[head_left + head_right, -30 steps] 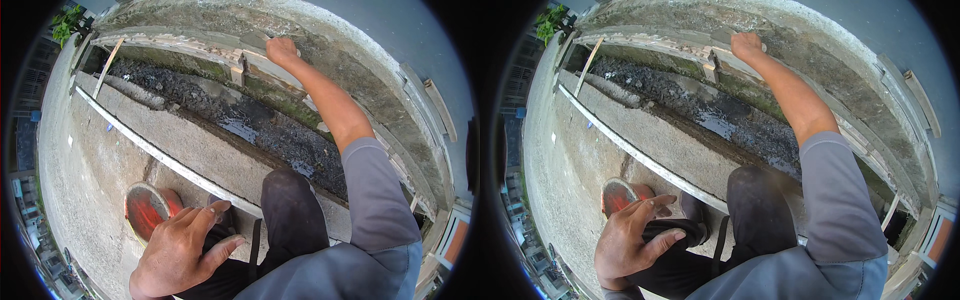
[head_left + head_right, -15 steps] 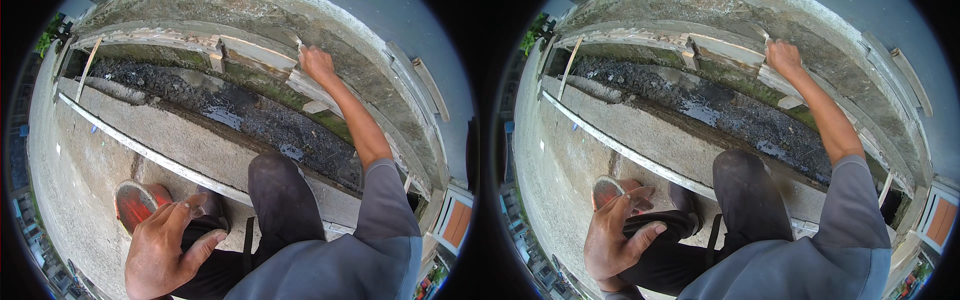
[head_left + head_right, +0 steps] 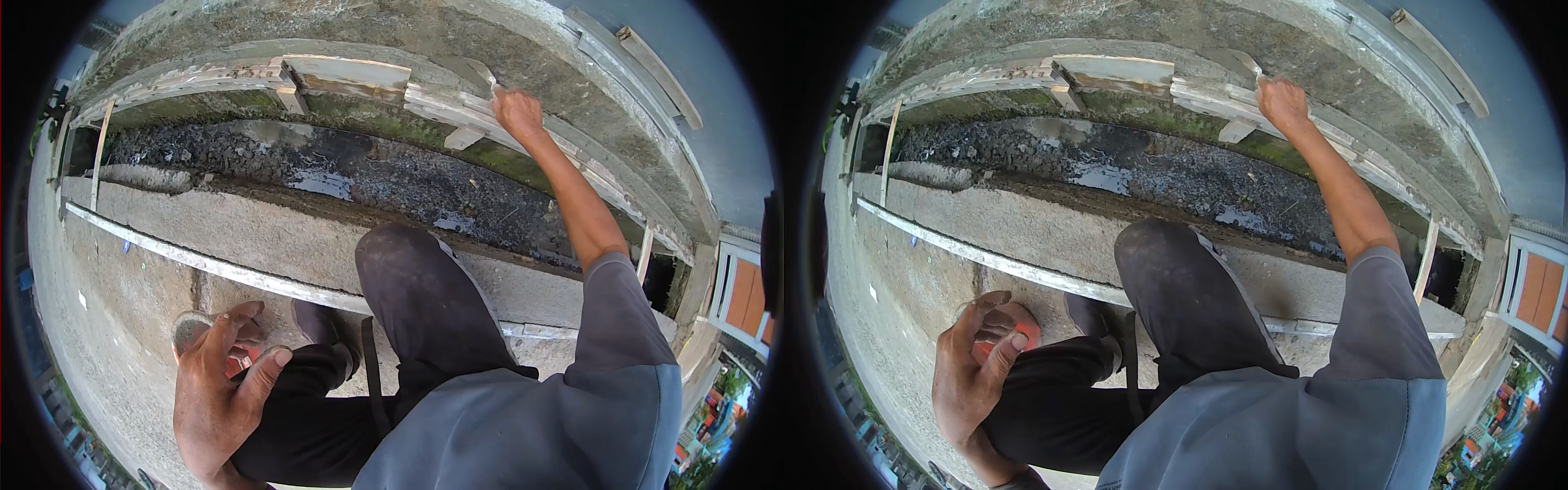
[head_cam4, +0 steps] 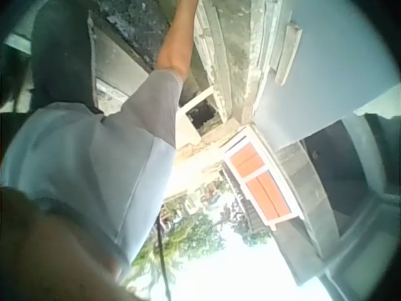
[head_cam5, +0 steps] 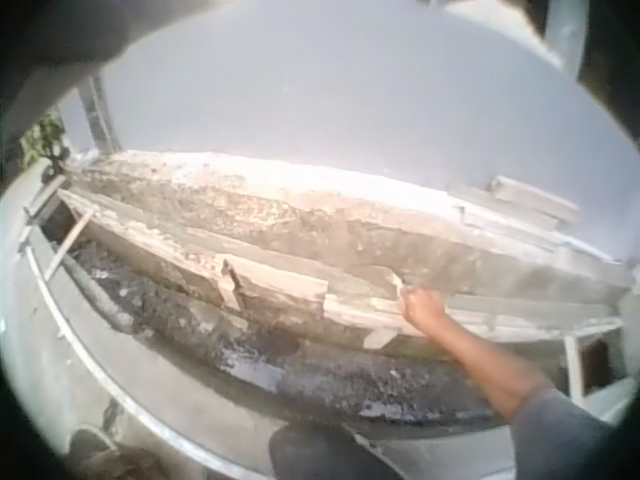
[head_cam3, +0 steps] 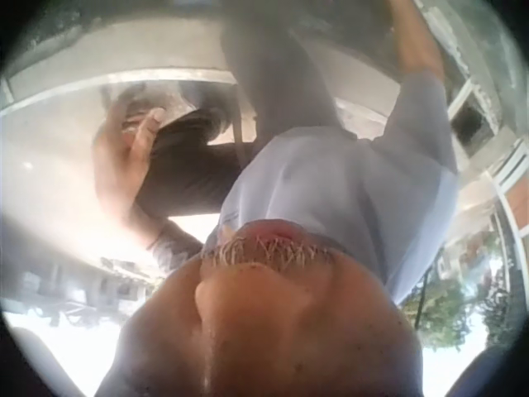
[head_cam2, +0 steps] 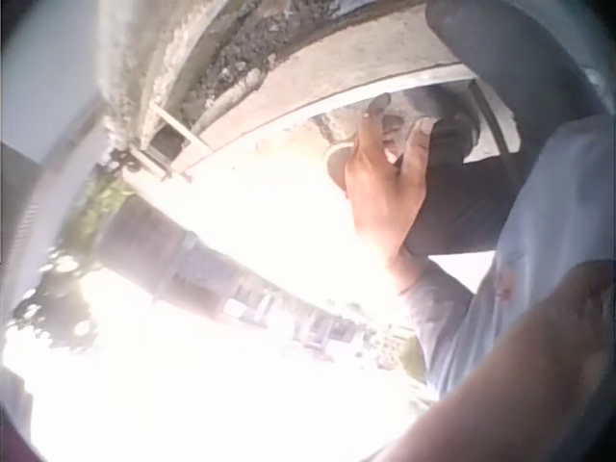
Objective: The person applies a thin layer of plaster or cement mix to a concrete structure using a trowel.
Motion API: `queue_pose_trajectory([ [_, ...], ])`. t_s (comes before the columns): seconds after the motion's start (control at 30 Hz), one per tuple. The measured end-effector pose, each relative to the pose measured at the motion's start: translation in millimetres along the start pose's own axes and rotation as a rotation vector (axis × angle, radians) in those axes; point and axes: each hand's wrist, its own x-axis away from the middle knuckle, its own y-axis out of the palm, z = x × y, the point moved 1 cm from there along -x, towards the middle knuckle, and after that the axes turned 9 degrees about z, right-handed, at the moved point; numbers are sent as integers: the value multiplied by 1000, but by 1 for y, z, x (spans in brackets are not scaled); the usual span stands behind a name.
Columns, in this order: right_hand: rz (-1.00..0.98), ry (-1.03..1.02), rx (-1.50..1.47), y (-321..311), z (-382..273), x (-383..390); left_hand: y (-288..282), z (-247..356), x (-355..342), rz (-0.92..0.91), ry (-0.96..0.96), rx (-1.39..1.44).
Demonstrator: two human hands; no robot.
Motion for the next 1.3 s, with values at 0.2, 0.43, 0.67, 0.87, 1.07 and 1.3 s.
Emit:
queue_pose_trajectory([
  [0.2, 108, 23, -55, -7, 0, 25, 3, 1, 1, 29, 59, 4],
  [0.43, 154, 40, -41, 4, 30, 48, 2, -3, 3, 19, -17, 29],
  [0.67, 63, 120, 9, 9, 56, 55, 3, -2, 4, 15, 1, 14],
  [0.87, 65, 102, 25, 5, 58, 63, 2, -1, 7, 15, -26, 39],
  [1.07, 57, 111, 41, -1, 61, 71, 1, -1, 10, 5, -30, 14],
  [1.3, 88, 115, -41, -6, 60, 78, 2, -5, 14, 33, 3, 12],
])
